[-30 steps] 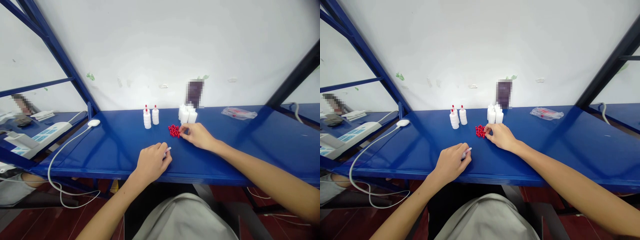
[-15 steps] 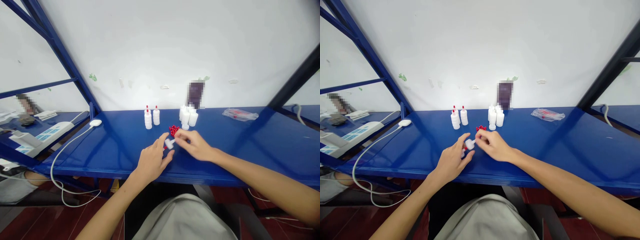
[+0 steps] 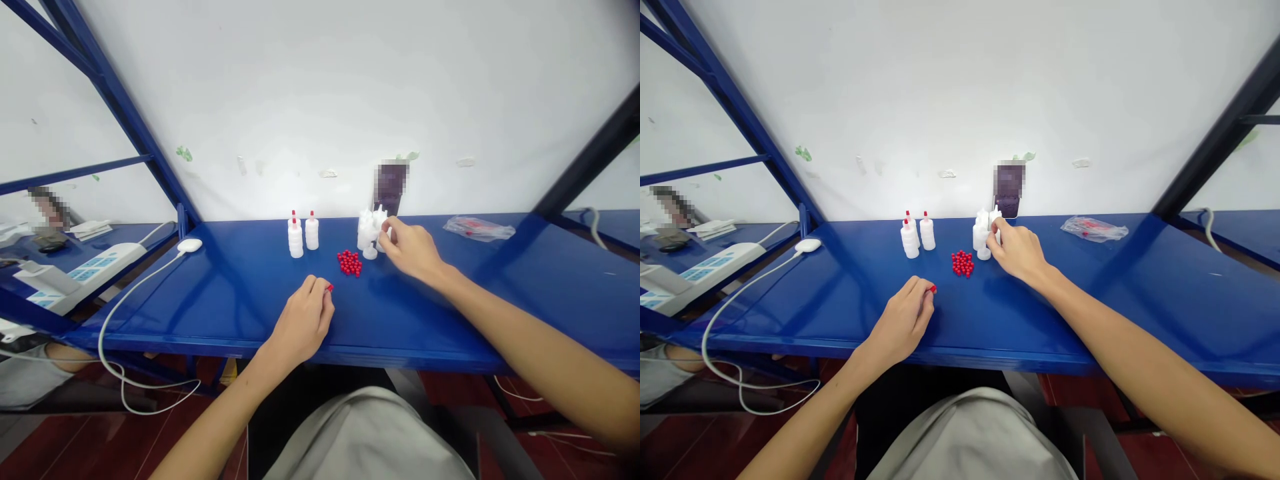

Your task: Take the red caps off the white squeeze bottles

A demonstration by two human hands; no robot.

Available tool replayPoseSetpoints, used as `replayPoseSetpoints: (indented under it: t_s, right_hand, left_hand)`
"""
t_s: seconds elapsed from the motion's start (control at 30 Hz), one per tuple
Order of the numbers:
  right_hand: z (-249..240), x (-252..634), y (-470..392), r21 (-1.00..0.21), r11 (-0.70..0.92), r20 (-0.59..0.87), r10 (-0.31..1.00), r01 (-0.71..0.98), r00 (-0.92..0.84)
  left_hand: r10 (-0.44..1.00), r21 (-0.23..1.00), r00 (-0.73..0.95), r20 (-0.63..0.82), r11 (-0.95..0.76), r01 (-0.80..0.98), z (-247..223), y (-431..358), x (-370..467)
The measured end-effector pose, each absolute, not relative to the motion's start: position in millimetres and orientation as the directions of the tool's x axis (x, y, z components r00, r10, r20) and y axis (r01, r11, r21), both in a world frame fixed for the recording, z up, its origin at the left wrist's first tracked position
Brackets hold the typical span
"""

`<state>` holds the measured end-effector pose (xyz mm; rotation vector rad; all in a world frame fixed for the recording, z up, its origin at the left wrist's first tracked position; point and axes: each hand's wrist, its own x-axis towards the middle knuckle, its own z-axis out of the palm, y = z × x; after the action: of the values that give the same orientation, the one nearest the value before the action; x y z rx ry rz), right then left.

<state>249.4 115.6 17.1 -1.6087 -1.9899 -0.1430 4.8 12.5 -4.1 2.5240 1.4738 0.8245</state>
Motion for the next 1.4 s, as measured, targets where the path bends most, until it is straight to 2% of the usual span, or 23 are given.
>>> replayPoseSetpoints:
  t_s: [0.13,0.37,0.67,0.83,1.2,1.4]
  right_hand:
    - [20,249,113,-0.249,0.247,0.505,0.858,0.937,-0.092]
    - [16,248,117,-0.206,0.22,0.441,0.891,0.954,-0.11]
    - [9,248,123,-0.201,0.268,0.411,0.896,0.942,-0.167]
    - [7,246,124,-0.215,0.302,0.457,0.872,0.929,-0.178]
    - [10,238,123,-0.04,0.257,0.357,0.906,0.966,-0.227]
    - [16,240,118,-0.077,0.251,0.363,0.909,0.965,-0.208]
  left_hand:
    - [0.83,0.323,0.406,0.383,-0.532,0.783,-6,13,5]
    - [0.855,0.231,0.413,0.314,-0.491,0.84,-5,12,6]
    - [0.847,0.204,0.435,0.305,-0.504,0.84,-5,14,6]
    - [0.845,0.195,0.439,0.306,-0.507,0.839,-5,14,6]
    - [0.839,0.188,0.446,0.313,-0.515,0.836,-5,14,6]
    - [0.836,0.189,0.447,0.317,-0.518,0.834,-5,14,6]
